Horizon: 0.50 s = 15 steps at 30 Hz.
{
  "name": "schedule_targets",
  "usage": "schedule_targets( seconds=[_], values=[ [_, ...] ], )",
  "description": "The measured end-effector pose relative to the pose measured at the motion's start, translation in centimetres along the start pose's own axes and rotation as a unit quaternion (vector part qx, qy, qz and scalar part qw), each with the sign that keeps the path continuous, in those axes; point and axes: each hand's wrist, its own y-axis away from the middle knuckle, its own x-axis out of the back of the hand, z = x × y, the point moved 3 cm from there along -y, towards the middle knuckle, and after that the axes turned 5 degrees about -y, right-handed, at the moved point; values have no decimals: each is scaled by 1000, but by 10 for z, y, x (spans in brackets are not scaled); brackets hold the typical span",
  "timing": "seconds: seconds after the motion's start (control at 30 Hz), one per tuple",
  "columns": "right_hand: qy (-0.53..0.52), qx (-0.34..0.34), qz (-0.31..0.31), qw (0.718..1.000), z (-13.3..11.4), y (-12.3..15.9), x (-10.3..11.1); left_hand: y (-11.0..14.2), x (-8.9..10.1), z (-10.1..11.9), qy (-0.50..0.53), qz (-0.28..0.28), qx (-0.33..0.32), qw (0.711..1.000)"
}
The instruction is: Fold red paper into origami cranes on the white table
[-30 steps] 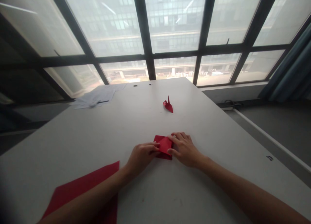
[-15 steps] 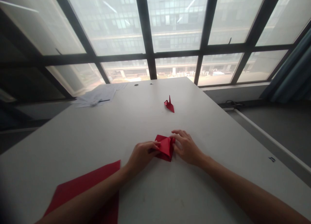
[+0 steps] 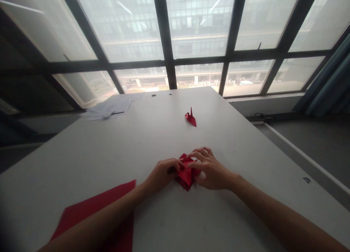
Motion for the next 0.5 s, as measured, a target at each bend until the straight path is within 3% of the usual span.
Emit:
schedule_targets(
  seconds=[0.5],
  values=[
    [-15, 33, -53, 998, -6, 0, -1, -2, -1, 5, 24, -33, -19, 999]
  ],
)
